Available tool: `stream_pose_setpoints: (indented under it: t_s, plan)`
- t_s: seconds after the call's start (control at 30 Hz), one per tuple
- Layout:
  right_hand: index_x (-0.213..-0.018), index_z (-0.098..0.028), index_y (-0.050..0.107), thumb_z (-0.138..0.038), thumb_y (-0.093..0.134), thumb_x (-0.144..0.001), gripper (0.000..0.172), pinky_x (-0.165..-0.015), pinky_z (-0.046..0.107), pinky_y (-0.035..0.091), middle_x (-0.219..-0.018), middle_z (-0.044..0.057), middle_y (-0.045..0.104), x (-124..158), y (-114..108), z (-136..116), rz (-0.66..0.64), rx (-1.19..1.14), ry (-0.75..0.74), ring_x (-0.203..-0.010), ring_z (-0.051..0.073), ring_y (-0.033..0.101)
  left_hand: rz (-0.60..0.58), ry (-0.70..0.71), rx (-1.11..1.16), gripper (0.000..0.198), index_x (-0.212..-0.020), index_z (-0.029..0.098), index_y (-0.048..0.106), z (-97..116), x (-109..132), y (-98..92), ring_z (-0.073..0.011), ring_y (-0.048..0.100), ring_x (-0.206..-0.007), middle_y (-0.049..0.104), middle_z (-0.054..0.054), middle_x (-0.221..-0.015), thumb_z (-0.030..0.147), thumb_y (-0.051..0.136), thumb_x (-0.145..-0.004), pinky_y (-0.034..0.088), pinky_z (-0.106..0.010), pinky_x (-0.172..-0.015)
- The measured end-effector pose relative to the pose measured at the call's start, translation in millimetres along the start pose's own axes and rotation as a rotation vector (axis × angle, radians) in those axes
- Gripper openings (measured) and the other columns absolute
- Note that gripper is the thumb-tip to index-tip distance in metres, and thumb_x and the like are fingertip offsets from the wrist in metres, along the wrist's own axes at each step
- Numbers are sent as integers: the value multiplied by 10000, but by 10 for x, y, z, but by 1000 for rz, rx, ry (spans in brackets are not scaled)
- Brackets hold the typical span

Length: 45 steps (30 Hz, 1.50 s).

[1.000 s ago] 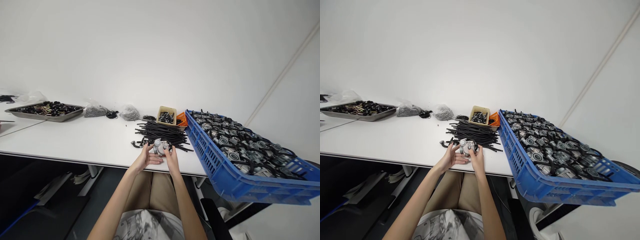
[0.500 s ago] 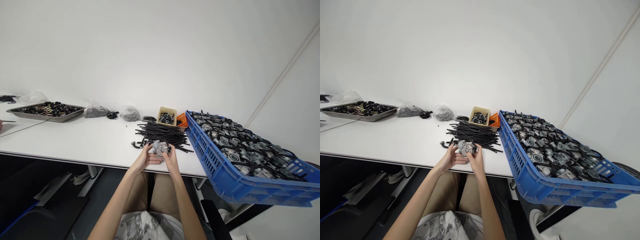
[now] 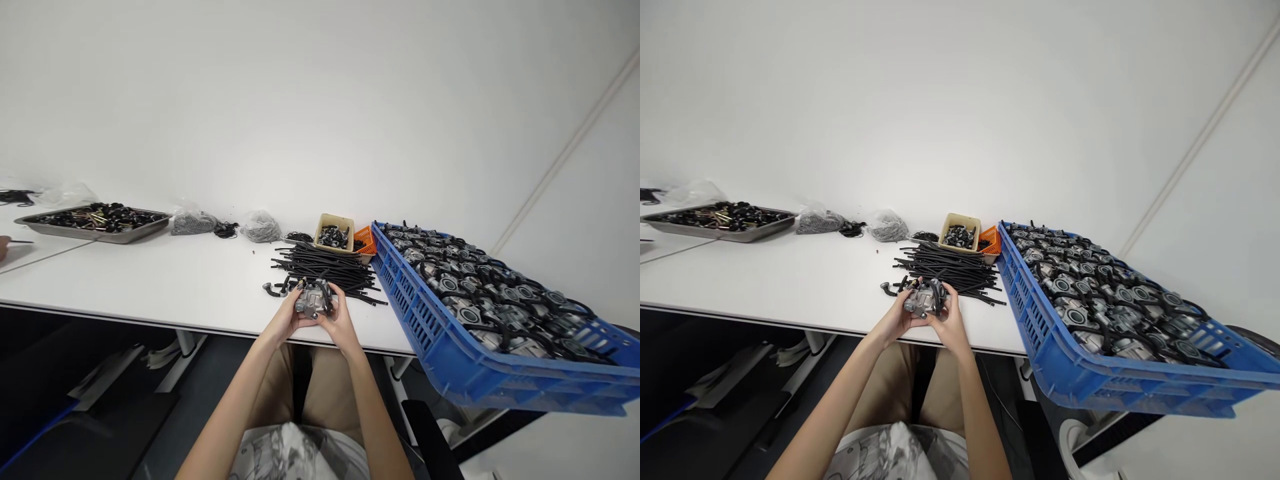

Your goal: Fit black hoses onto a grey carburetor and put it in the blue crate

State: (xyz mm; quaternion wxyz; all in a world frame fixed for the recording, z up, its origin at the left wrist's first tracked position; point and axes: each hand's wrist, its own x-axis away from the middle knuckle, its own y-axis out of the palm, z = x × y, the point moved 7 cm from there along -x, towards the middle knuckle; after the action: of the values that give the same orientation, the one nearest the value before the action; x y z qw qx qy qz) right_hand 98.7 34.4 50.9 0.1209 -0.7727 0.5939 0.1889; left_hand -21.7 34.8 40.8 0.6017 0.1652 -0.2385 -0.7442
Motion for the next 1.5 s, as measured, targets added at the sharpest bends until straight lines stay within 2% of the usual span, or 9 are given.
stream_pose_setpoints:
  t_s: [0.1,0.3,0.57,0.8,1.0,1.2,1.33,1.5]
  plan:
    - [-1347,-272,314,-174,751,-687,798,-989,366,465,-1310,97,555,14,37,-30,-31,51,-42,-1164,224,578,-47,74,4,554,-1451,336,364,48,21,2,-213,694,-848,640,-81,-1244,351,524,-921,590,-335,-647]
    - [-1303,-277,393,-18,654,-629,768,-1004,395,460,-1333,80,502,95,24,-58,48,350,-150,-1140,219,562,-110,69,78,533,-1421,353,433,49,39,11,-218,684,-867,605,-79,-1297,518,483,-917,567,-317,-652]
    - [-1288,-251,429,-34,612,-682,669,-1039,425,442,-1330,93,514,137,7,-48,91,467,-257,-1194,229,539,-52,72,72,524,-1389,313,491,60,29,8,-225,689,-881,664,-84,-1214,559,416,-933,535,-274,-641]
    - [-1255,-240,471,-25,607,-702,608,-1068,427,421,-1352,101,526,172,26,-78,86,485,-348,-1229,225,534,7,36,201,519,-1245,164,619,-18,-46,-32,-242,711,-850,747,-108,-984,529,400,-948,542,-295,-717]
    - [-1399,-235,326,-97,686,-691,806,-1049,426,440,-1322,124,561,141,45,-100,80,420,-295,-1236,236,544,147,-12,231,542,-1138,115,661,10,11,-57,-250,721,-779,759,-117,-854,532,369,-952,557,-302,-678]
    - [-1432,-237,280,-80,684,-665,881,-1101,461,371,-1390,122,518,146,99,-195,68,442,-340,-1306,247,475,130,-94,249,631,-1059,86,685,23,69,-72,-276,720,-719,748,-144,-747,620,384,-909,575,-349,-648]
    - [-1393,-245,390,-118,714,-642,828,-1092,445,382,-1393,106,507,144,126,-261,48,506,-340,-1299,260,472,106,-153,242,664,-1044,78,691,13,76,-102,-294,719,-715,744,-157,-736,648,385,-893,581,-381,-639]
    - [-1324,-289,497,-156,776,-610,778,-1106,454,361,-1444,84,440,168,157,-331,6,561,-388,-1324,275,425,25,-214,230,658,-1095,100,678,1,94,-52,-313,722,-756,748,-167,-801,659,407,-879,581,-407,-640]
